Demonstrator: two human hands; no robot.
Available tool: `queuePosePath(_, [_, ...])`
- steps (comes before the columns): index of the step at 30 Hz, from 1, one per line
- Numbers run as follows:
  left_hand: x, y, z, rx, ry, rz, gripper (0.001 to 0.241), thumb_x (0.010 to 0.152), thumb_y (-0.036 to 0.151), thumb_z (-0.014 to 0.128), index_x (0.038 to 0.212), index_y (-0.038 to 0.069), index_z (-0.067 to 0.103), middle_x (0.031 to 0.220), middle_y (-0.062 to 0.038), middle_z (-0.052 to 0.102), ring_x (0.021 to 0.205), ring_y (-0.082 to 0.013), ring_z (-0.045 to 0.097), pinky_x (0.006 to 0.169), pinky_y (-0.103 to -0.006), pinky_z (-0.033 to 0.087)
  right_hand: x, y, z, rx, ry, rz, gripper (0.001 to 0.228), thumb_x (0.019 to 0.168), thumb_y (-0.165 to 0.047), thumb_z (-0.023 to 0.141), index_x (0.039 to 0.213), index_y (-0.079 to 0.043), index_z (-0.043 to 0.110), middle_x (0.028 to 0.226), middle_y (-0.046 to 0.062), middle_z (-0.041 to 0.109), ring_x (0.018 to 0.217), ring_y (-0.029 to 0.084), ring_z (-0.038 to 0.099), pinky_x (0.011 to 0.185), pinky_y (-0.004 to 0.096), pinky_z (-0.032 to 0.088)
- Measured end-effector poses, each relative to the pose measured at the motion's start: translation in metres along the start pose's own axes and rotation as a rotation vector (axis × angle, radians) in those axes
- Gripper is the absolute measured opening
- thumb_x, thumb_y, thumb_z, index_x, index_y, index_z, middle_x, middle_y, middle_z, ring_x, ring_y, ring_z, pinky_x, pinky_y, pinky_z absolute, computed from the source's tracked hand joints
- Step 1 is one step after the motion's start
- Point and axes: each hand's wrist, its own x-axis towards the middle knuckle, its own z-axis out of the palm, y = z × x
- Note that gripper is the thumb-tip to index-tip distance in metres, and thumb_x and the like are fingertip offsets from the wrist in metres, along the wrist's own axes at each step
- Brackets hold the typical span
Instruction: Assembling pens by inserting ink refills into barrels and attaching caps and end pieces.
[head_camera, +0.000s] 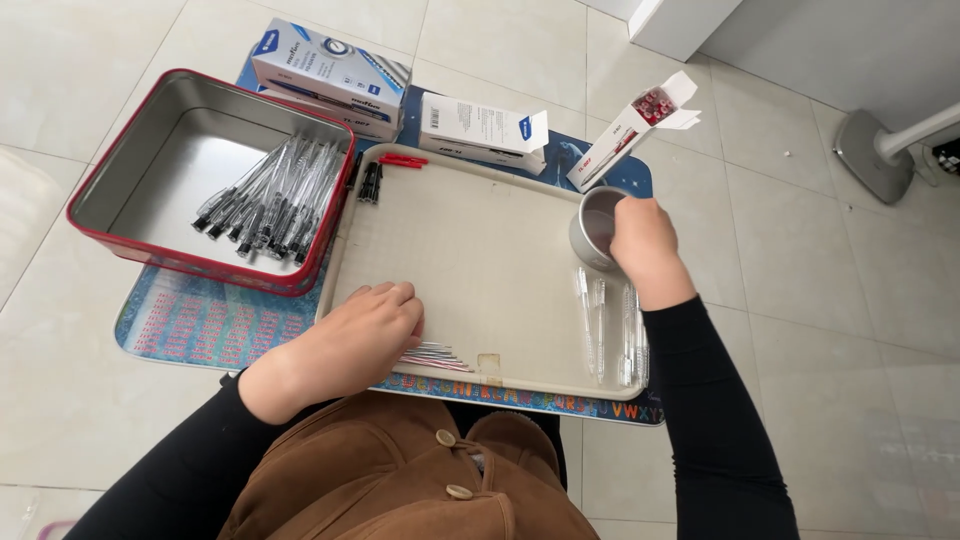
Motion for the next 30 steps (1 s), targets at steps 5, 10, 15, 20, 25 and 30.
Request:
queuePosePath(5, [-0.002,-0.002,-0.002,-0.109,0.042,0.02,0.013,0.091,0.022,0.057,0.084,0.011,0.057,0.085,-0.002,0.054,0.086,-0.0225,0.06,0.076,-0.0316,0.047,0.004,-0.019,-0.004,0.096,-0.07,0.124,0.02,0.069,0.015,0.064,0.09,0.013,0.066,0.078,0.03,0.063,0.079,0.044,0.067,0.061,0.052,0.058])
queuePosePath(10, [-0.005,-0.003,-0.004,-0.21,0.071,0.021,0.013,0.091,0.02,0.057,0.083,0.01,0.055,0.084,-0.004,0.055,0.087,-0.0255,0.06,0.077,-0.0341,0.048,-0.002,-0.022,-0.005,0.193,-0.067,0.168,0.031,0.071,0.017,0.061,0.101,0.019,0.06,0.088,0.035,0.061,0.088,0.05,0.064,0.066,0.057,0.056])
queuePosePath(15, [-0.004,-0.009,0.001,-0.325,0.113,-0.011,0.013,0.093,0.02,0.052,0.086,0.01,0.053,0.081,-0.005,0.055,0.086,-0.0273,0.062,0.077,-0.0359,0.049,-0.014,-0.032,-0.023,0.115,-0.109,0.163,0.027,0.073,0.016,0.06,0.099,0.018,0.062,0.086,0.034,0.063,0.085,0.047,0.066,0.065,0.053,0.058])
queuePosePath(20, [-0.005,-0.007,-0.002,-0.336,0.113,-0.003,0.012,0.093,0.02,0.052,0.086,0.01,0.052,0.08,-0.005,0.056,0.086,-0.0273,0.062,0.077,-0.0363,0.049,-0.016,-0.036,-0.023,0.093,-0.143,0.113,0.026,0.072,0.019,0.055,0.097,0.018,0.063,0.085,0.034,0.063,0.086,0.047,0.065,0.066,0.053,0.058])
queuePosePath(25, [-0.008,-0.009,-0.003,-0.336,0.127,0.007,0.012,0.093,0.019,0.053,0.085,0.009,0.051,0.079,-0.007,0.056,0.085,-0.0286,0.062,0.077,-0.0372,0.049,-0.021,-0.042,-0.029,0.094,-0.143,0.117,0.027,0.072,0.018,0.056,0.098,0.018,0.063,0.086,0.034,0.064,0.086,0.047,0.066,0.065,0.052,0.058])
queuePosePath(30, [-0.007,-0.01,-0.005,-0.341,0.099,0.02,0.012,0.093,0.019,0.052,0.086,0.01,0.05,0.078,-0.007,0.055,0.085,-0.0282,0.061,0.077,-0.037,0.049,-0.025,-0.042,-0.039,-0.069,-0.353,0.112,0.028,0.073,0.015,0.056,0.099,0.011,0.068,0.093,0.03,0.067,0.092,0.041,0.067,0.073,0.052,0.057])
